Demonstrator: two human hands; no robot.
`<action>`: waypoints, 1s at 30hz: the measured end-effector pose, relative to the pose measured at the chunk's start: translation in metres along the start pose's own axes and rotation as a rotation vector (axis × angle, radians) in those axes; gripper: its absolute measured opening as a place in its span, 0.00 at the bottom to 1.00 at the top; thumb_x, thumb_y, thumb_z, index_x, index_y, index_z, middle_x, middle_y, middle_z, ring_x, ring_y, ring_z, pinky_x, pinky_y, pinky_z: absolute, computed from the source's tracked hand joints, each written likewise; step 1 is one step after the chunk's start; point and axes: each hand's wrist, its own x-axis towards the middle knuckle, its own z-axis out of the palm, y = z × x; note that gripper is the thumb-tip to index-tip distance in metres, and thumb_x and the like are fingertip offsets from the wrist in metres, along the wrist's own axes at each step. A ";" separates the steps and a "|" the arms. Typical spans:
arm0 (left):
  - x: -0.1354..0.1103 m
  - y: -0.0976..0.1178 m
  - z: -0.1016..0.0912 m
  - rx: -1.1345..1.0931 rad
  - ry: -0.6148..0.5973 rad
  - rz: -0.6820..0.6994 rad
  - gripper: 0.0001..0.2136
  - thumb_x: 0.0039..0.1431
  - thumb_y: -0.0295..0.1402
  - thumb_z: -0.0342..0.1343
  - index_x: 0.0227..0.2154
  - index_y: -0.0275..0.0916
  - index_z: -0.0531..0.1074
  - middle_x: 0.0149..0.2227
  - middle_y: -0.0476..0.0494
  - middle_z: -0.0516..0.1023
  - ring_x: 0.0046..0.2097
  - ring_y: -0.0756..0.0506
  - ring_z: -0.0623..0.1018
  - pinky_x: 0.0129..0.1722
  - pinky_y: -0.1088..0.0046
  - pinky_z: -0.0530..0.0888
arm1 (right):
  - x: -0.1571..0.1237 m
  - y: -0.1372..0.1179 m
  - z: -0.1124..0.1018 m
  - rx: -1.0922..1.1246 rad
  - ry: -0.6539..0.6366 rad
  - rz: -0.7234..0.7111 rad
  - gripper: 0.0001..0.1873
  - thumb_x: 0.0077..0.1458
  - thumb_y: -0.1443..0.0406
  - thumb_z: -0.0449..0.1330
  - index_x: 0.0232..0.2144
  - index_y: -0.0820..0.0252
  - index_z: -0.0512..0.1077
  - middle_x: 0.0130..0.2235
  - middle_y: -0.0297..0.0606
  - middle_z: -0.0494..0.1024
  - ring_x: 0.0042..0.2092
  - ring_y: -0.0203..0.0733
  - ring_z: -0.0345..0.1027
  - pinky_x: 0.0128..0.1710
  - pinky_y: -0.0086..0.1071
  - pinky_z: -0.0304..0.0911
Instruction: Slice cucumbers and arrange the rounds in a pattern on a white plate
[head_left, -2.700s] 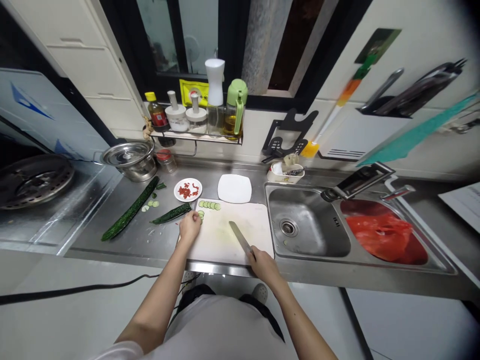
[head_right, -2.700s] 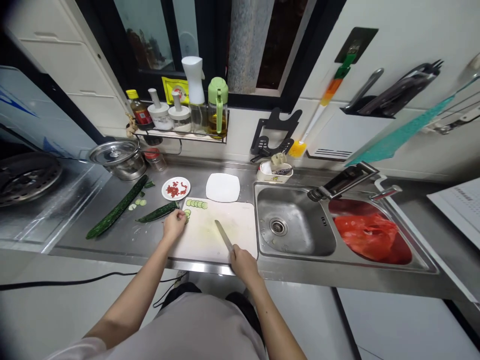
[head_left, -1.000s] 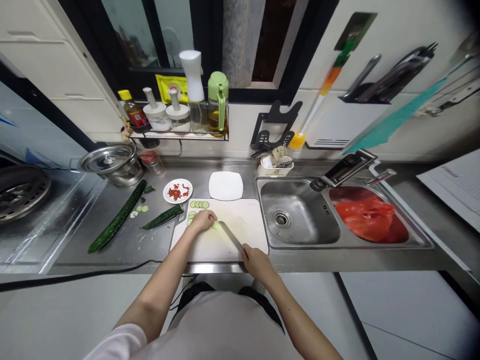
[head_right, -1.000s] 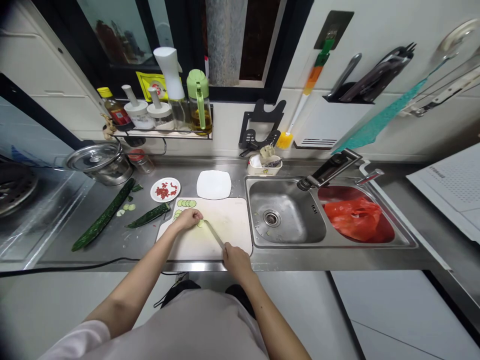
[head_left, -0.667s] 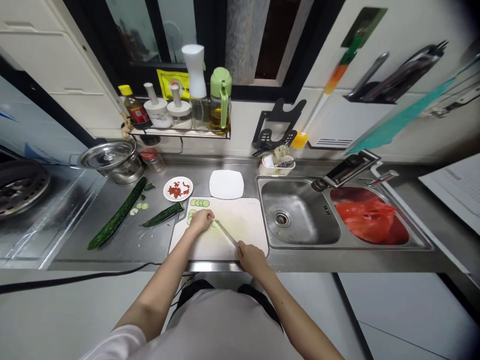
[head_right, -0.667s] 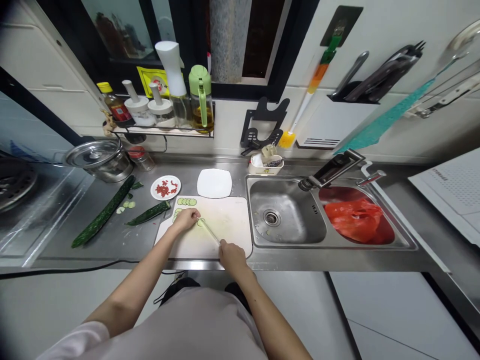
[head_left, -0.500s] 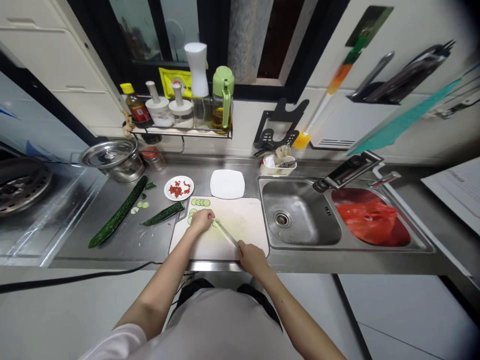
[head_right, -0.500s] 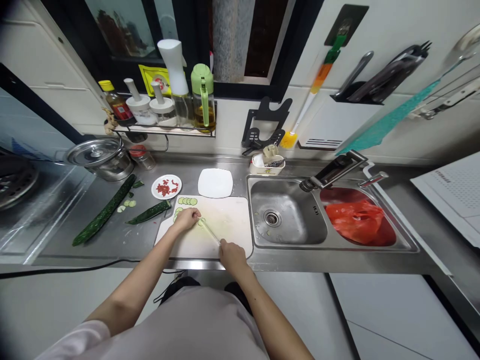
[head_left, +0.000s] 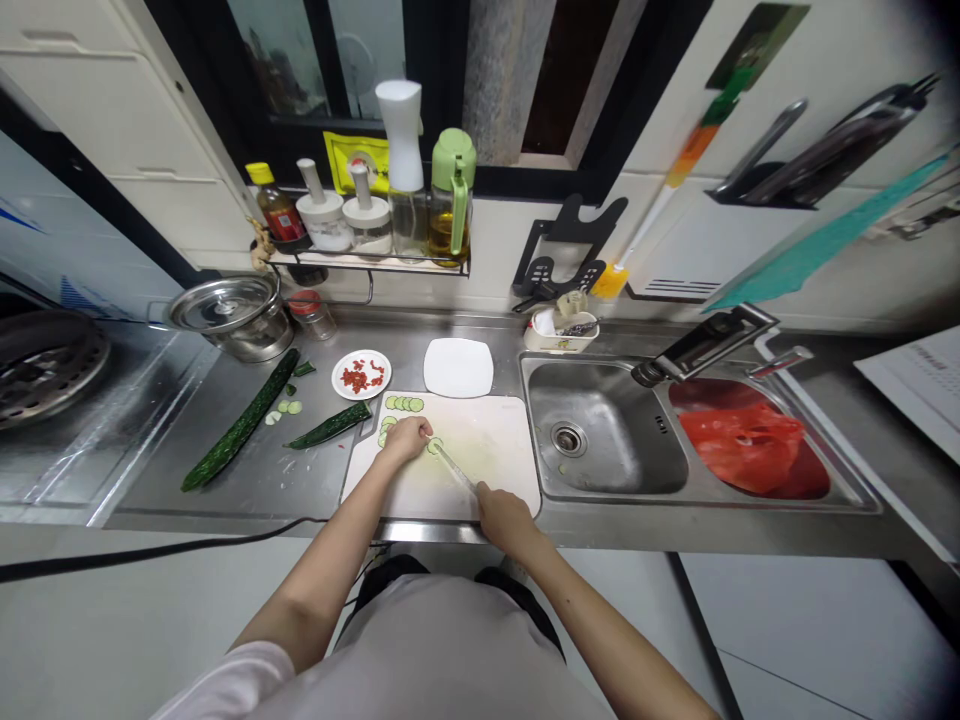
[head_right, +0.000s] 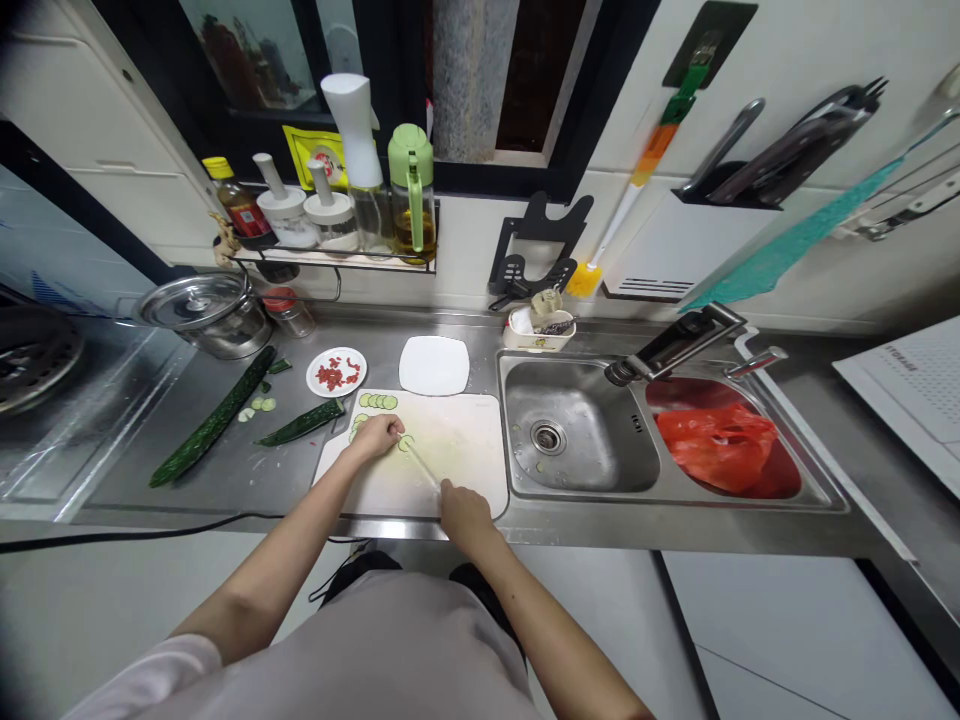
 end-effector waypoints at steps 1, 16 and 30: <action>0.000 0.000 0.001 0.001 0.002 -0.001 0.11 0.49 0.25 0.55 0.35 0.43 0.76 0.37 0.49 0.80 0.43 0.46 0.76 0.45 0.71 0.66 | 0.000 -0.002 0.000 0.006 -0.008 0.005 0.16 0.61 0.71 0.44 0.49 0.63 0.65 0.41 0.51 0.77 0.45 0.51 0.73 0.36 0.35 0.61; 0.003 0.000 0.000 0.011 -0.025 -0.012 0.09 0.50 0.27 0.56 0.34 0.44 0.76 0.37 0.49 0.80 0.44 0.45 0.76 0.45 0.70 0.67 | 0.010 -0.009 -0.001 0.055 -0.023 -0.012 0.17 0.61 0.71 0.45 0.50 0.64 0.64 0.43 0.52 0.76 0.46 0.50 0.72 0.38 0.36 0.62; -0.017 0.003 0.017 0.075 0.069 -0.059 0.11 0.51 0.31 0.56 0.39 0.41 0.73 0.45 0.41 0.76 0.46 0.43 0.74 0.45 0.70 0.67 | 0.002 -0.001 -0.002 0.048 -0.041 -0.014 0.16 0.60 0.71 0.45 0.48 0.64 0.65 0.42 0.51 0.77 0.45 0.50 0.72 0.37 0.35 0.61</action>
